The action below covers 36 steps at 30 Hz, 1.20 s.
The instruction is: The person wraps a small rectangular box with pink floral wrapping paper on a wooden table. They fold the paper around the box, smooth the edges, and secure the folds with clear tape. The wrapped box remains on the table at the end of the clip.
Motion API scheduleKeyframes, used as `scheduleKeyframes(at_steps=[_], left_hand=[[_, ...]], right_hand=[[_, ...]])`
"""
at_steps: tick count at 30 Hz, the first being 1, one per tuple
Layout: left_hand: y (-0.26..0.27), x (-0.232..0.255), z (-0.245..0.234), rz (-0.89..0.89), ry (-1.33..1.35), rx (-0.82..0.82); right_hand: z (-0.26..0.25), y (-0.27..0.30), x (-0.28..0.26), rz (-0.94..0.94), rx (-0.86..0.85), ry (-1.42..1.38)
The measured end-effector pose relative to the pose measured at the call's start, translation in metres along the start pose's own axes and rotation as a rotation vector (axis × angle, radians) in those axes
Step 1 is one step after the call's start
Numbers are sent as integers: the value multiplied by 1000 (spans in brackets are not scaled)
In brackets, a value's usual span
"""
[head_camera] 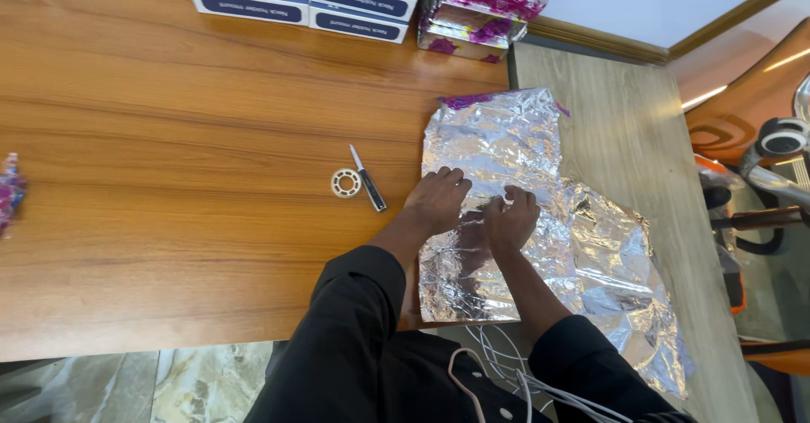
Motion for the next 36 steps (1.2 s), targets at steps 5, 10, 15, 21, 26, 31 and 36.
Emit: scheduleKeyframes(at_steps=[5, 10, 15, 21, 26, 31, 36], left_hand=[[-39, 41, 45, 42, 57, 17], [-56, 71, 67, 47, 56, -95], [-65, 86, 75, 70, -60, -185], [-61, 76, 65, 9, -128, -227], [-68, 75, 62, -1, -188, -211], [-69, 69, 65, -7, -203, -191], [-68, 66, 64, 1, -197, -125]], right_hand=[[-15, 1, 44, 75, -46, -11], [-31, -8, 76, 250, -1, 125], [-37, -13, 115, 503, -53, 262], [-32, -2, 168, 331, -19, 27], [-22, -4, 205, 231, -35, 35], [-25, -10, 217, 263, -100, 233], [-47, -32, 218, 273, -23, 282]])
Point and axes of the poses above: each hand's wrist, its own y-axis away from the middle knuckle, its own z-axis out of the palm, x = y × z, the point moved 2 cm from there along -y, towards the middle knuckle, and after that the axes turned 2 degrees about x, right-handed, at the moved point
